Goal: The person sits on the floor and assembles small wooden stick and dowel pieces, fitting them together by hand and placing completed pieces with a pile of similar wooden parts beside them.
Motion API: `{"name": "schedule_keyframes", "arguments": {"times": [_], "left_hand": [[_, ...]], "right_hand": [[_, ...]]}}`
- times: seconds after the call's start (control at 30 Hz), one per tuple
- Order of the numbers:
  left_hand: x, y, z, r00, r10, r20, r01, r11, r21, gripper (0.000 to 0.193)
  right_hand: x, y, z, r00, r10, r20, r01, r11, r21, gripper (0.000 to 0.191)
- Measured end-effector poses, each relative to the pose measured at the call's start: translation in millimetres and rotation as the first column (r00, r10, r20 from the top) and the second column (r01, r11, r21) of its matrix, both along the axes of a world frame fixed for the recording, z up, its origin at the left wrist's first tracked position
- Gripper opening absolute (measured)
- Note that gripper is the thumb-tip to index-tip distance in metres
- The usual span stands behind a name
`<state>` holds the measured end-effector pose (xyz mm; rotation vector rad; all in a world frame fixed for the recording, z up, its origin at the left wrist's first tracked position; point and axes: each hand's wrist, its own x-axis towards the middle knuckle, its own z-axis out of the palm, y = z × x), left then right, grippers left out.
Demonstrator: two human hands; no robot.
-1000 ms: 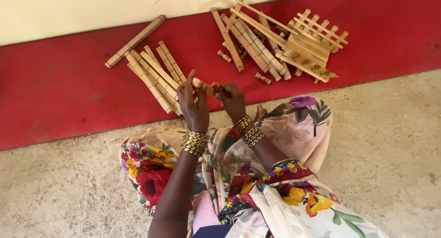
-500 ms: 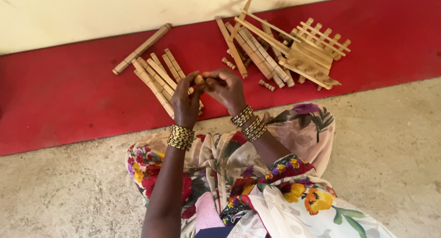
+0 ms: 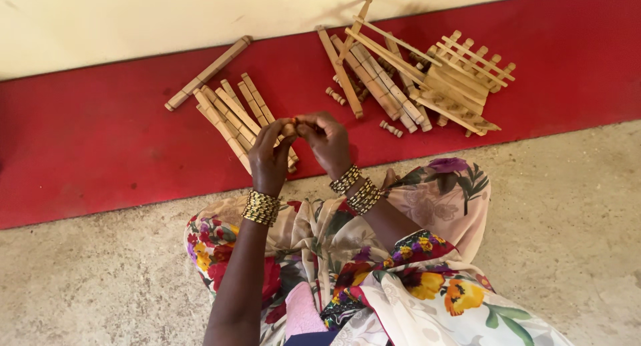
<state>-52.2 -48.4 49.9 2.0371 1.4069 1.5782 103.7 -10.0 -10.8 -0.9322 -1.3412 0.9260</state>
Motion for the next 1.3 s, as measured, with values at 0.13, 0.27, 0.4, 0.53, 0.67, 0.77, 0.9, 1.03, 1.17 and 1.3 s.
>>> {"name": "schedule_keyframes", "arguments": {"times": [0.13, 0.27, 0.4, 0.53, 0.67, 0.77, 0.9, 1.03, 1.17, 1.3], "left_hand": [[-11.1, -0.7, -0.8, 0.998, 0.017, 0.067, -0.006, 0.987, -0.162, 0.028], [-16.8, 3.4, -7.4, 0.997, -0.049, 0.06, 0.053, 0.996, -0.077, 0.027], [-12.0, 17.3, -14.5, 0.997, 0.047, -0.056, -0.048, 0.999, -0.018, 0.027], [-0.7, 25.1, -14.0, 0.983, 0.184, 0.016, -0.179, 0.97, -0.167, 0.035], [0.5, 22.1, -5.4, 0.978, 0.207, -0.037, -0.209, 0.971, -0.112, 0.033], [1.4, 18.7, 0.9, 0.986, 0.163, -0.02, -0.164, 0.979, -0.121, 0.032], [4.0, 18.1, 4.3, 0.988, 0.153, -0.016, -0.154, 0.984, -0.095, 0.035], [8.8, 19.1, -1.1, 0.987, 0.158, -0.027, -0.16, 0.985, -0.063, 0.034], [8.1, 21.9, -9.2, 0.971, 0.234, -0.054, -0.24, 0.946, -0.219, 0.033], [-3.4, 19.6, -10.2, 0.976, 0.179, 0.123, -0.151, 0.966, -0.21, 0.024]], "right_hand": [[11.3, 8.4, -20.3, 0.994, -0.058, 0.096, 0.082, 0.961, -0.265, 0.019], [17.8, 16.7, -31.4, 0.995, -0.08, 0.056, 0.098, 0.826, -0.554, 0.021], [14.0, 24.2, -30.5, 0.976, -0.048, 0.211, 0.129, 0.913, -0.387, 0.017], [3.1, 30.2, -19.7, 0.9, -0.178, 0.398, 0.143, 0.983, 0.117, 0.015], [-6.8, 33.2, -5.5, 0.883, -0.191, 0.428, 0.136, 0.978, 0.156, 0.015], [-11.4, 33.3, 2.3, 0.956, -0.131, 0.264, 0.148, 0.988, -0.045, 0.016], [-14.5, 31.2, 4.0, 0.941, -0.175, 0.289, 0.156, 0.984, 0.09, 0.008], [-13.8, 27.9, -6.3, 0.939, -0.175, 0.297, 0.13, 0.978, 0.165, 0.01], [-6.4, 24.9, -26.5, 0.984, -0.142, 0.106, 0.142, 0.99, 0.009, 0.024], [8.5, 24.8, -48.5, 0.929, -0.255, 0.269, 0.317, 0.923, -0.22, 0.021]]}}
